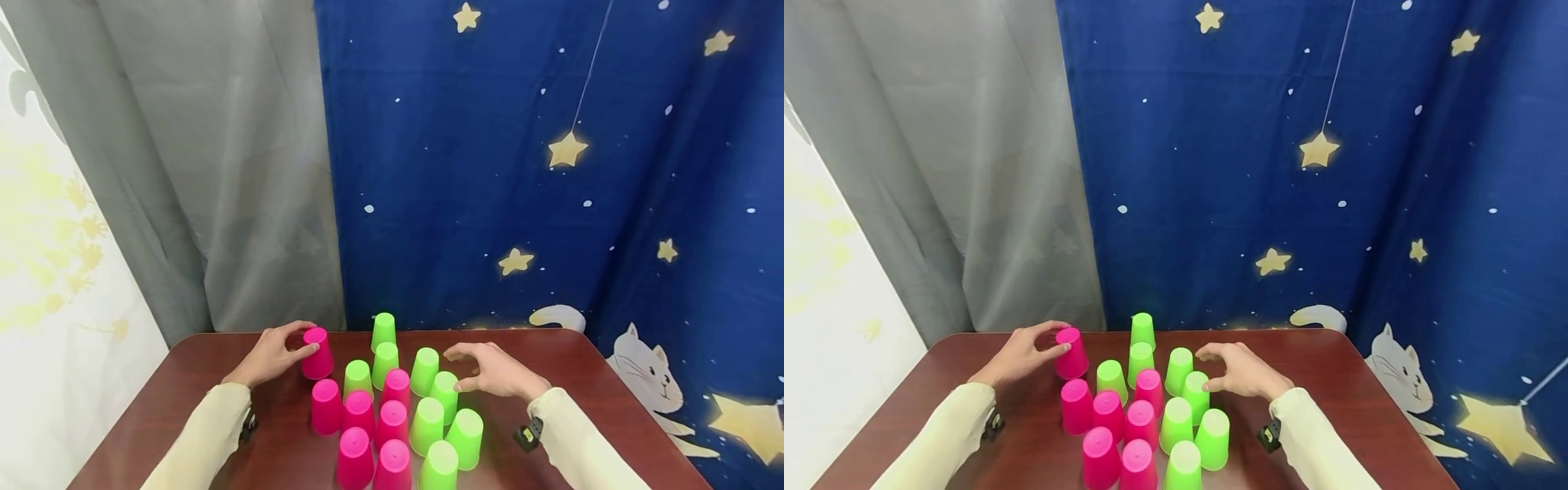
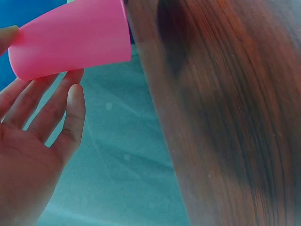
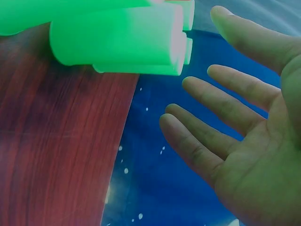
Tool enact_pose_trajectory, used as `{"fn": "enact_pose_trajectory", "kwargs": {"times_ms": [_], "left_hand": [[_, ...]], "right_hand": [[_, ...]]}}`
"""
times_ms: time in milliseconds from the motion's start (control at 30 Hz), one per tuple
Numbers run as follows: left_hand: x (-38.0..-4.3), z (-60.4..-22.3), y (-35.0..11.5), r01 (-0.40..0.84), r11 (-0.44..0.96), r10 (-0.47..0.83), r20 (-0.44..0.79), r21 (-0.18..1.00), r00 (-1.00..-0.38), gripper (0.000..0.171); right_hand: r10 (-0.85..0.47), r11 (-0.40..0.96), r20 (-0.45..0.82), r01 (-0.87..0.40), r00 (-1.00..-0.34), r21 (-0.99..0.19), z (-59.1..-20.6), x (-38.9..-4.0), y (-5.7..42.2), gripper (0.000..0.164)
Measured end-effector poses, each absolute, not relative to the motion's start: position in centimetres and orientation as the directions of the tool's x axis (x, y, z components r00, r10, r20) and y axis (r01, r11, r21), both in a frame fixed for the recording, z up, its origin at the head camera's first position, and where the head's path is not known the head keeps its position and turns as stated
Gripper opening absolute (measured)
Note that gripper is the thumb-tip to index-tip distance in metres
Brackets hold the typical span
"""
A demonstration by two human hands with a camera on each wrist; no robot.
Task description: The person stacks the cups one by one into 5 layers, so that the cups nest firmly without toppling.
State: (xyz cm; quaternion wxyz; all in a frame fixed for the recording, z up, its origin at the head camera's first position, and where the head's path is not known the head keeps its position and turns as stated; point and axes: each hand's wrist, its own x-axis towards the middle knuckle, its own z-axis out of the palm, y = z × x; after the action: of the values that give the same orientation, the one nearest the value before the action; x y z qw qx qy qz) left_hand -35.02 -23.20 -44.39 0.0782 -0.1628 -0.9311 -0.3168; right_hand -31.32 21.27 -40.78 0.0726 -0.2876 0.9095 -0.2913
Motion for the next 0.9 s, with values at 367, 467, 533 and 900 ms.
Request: {"fn": "enact_pose_trajectory", "kwargs": {"times_ms": [367,467,533,900], "left_hand": [[-38.7,-44.6,-21.1,0.366,0.725,0.303,0.207,0.583,-0.93,0.044],[-39.6,-44.3,-20.2,0.368,0.736,0.321,0.185,0.568,-0.929,0.045],[-40.1,-44.1,-19.5,0.356,0.743,0.324,0.161,0.567,-0.932,0.044],[-41.3,-43.6,-16.8,0.25,0.777,0.289,0.025,0.578,-0.957,0.041]], "right_hand": [[-0.542,0.653,0.063,-0.467,-0.838,-0.596,-42.5,-29.4,22.7,0.055],[-0.543,0.643,0.074,-0.47,-0.837,-0.605,-42.8,-28.7,22.8,0.055],[-0.55,0.624,0.086,-0.478,-0.83,-0.618,-43.0,-28.3,22.9,0.053],[-0.549,0.559,0.119,-0.469,-0.827,-0.683,-44.2,-25.4,23.5,0.047]]}}
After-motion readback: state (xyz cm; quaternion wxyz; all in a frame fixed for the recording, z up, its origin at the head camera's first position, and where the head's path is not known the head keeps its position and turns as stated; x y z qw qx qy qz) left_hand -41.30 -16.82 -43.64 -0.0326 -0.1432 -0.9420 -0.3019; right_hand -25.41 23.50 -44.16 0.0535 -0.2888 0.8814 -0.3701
